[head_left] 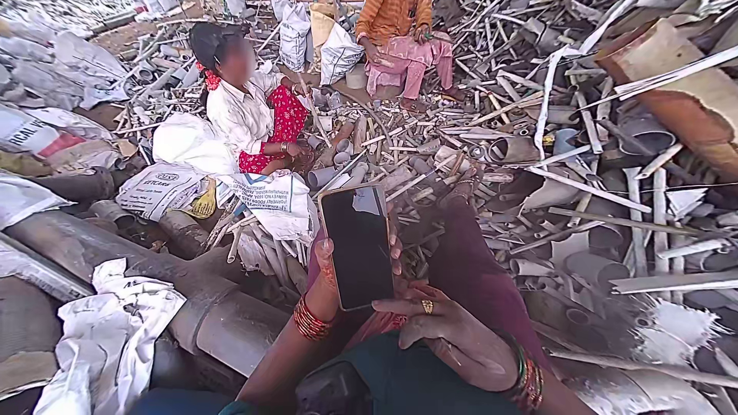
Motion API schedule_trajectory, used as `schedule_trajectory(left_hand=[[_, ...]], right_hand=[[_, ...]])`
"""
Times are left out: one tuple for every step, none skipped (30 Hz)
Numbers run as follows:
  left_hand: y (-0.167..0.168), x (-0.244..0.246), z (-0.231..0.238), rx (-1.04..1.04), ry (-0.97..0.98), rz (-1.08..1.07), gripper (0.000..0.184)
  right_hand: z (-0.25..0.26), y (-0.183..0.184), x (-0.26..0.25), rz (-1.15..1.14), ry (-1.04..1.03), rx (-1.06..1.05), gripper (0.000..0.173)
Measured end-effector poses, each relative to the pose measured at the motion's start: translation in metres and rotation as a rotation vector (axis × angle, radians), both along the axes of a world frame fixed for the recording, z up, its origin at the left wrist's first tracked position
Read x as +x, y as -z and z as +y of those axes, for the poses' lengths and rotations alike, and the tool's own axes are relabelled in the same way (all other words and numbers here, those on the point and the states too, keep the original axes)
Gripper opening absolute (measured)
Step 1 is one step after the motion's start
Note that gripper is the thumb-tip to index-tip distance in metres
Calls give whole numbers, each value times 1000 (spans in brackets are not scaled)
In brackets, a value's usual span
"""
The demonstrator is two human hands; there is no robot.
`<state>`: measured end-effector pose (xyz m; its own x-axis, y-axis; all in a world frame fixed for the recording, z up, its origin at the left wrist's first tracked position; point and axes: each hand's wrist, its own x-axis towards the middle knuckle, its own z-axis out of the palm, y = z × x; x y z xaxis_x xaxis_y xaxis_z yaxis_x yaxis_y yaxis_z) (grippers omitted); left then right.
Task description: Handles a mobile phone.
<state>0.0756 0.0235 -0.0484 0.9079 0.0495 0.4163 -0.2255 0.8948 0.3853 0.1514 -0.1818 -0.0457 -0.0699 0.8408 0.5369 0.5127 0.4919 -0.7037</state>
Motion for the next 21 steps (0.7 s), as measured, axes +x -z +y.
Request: schedule_trajectory(left_hand=[[0, 0, 0, 4, 2, -7, 90], [0, 0, 0, 10, -3, -12, 90], [0, 0, 0, 8, -7, -8, 89], [0, 0, 0, 4, -9, -3, 87], [0, 0, 0, 0, -12, -3, 87], [0, 0, 0, -5, -16, -2, 86], [2, -1, 0, -3, -16, -3, 88], [3, -1, 0, -15, -17, 11, 89], [3, -2, 0, -20, -24, 23, 90], [4, -2, 0, -19, -27, 22, 91], [5, -2, 0, -21, -25, 11, 92], [5, -3, 0, -30, -24, 11, 92], [5, -3, 1, -34, -22, 13, 92], [4, -3, 1, -30, -27, 19, 92], [4, -3, 1, -25, -33, 22, 91], [5, -3, 1, -17, -40, 22, 91], [5, -3, 1, -16, -44, 25, 91], [6, -3, 1, -14, -48, 26, 92], [6, -3, 1, -14, -47, 24, 92], [7, -4, 1, -12, -44, 20, 92], [8, -4, 1, -11, -40, 16, 93]], right_hand=[[0, 0, 0, 2, 2, 0, 41], [-1, 0, 0, 5, 7, 0, 41], [-1, 0, 0, 11, 10, 0, 41], [-1, 0, 0, 19, 6, -1, 41], [-1, 0, 0, 27, 1, -2, 41], [-1, 0, 0, 33, -1, -4, 40], [-2, 0, 1, 35, -7, -8, 41], [-2, -1, 1, 37, -12, -11, 40], [-2, 0, 1, 41, -10, -11, 40], [-3, 1, 0, 45, -9, -8, 40], [-3, 1, 0, 47, -6, -7, 40], [-3, 0, 0, 53, -5, -7, 41], [-2, -1, 0, 57, -11, -9, 41], [-2, -1, 0, 60, -14, -9, 41], [-2, -1, 1, 58, -16, -11, 42], [-2, -1, 1, 60, -18, -11, 42], [-2, -1, 1, 60, -19, -9, 42], [-2, -1, 1, 63, -18, -9, 42], [-3, -1, 1, 64, -17, -12, 41], [-3, -1, 1, 68, -21, -11, 41], [-3, -1, 0, 73, -24, -12, 41]])
